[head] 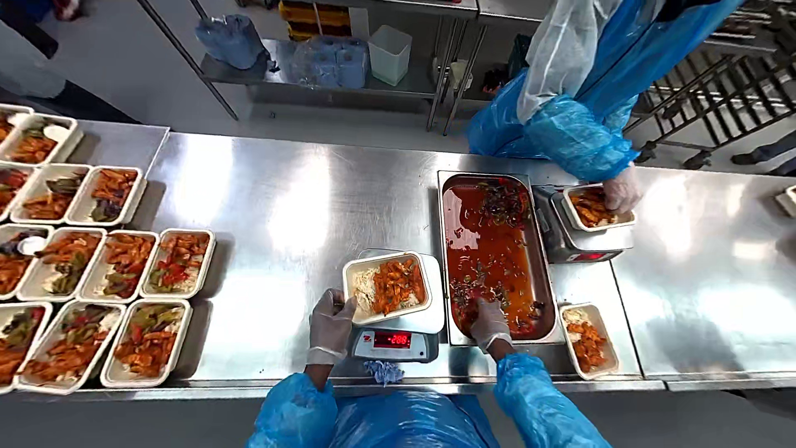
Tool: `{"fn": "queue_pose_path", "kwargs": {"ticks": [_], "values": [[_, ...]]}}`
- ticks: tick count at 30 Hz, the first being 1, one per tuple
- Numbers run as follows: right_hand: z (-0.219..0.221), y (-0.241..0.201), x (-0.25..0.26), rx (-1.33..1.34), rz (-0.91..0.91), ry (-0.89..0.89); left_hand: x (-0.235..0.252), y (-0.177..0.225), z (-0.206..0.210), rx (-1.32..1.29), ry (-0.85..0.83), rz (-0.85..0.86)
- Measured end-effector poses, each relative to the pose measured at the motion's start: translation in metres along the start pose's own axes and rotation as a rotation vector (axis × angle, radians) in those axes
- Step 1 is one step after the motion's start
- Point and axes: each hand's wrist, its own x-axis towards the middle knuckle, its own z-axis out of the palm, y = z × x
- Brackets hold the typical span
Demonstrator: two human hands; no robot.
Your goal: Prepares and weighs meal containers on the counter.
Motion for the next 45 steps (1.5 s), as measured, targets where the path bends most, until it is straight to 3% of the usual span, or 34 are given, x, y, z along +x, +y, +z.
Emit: {"fn": "queue_pose_path", "kwargs": {"ticks": [6, 11, 17, 22, 27, 33, 38, 45], "values": [[0.005, -0.014, -0.003, 0.079, -0.11, 0.061, 0.002, -0.004, -0.003, -0.047, -0.024, -0.019], [0.01, -0.019, 0.009, -0.044, -0.345, -0.001, 0.001, -0.004, -0.006, -0.036, -0.049, -0.021], [0.008, -0.001, 0.008, -0.161, -0.474, -0.035, -0.01, -0.006, -0.01, -0.087, -0.034, -0.019], [0.002, 0.03, 0.012, -0.144, -0.461, -0.121, -0.04, -0.027, -0.023, -0.144, 0.043, -0.027], [-0.006, 0.04, 0.013, -0.177, -0.567, -0.267, -0.072, -0.066, -0.018, -0.085, 0.113, -0.075], [0.002, 0.04, 0.033, -0.223, -0.631, -0.248, -0.083, -0.133, 0.023, 0.204, -0.027, -0.155], [-0.012, 0.053, 0.045, -0.195, -0.589, -0.223, -0.078, -0.125, 0.038, 0.332, -0.055, -0.177], [-0.031, 0.076, 0.053, -0.198, -0.551, -0.176, -0.072, -0.119, 0.039, 0.31, -0.041, -0.189]]}}
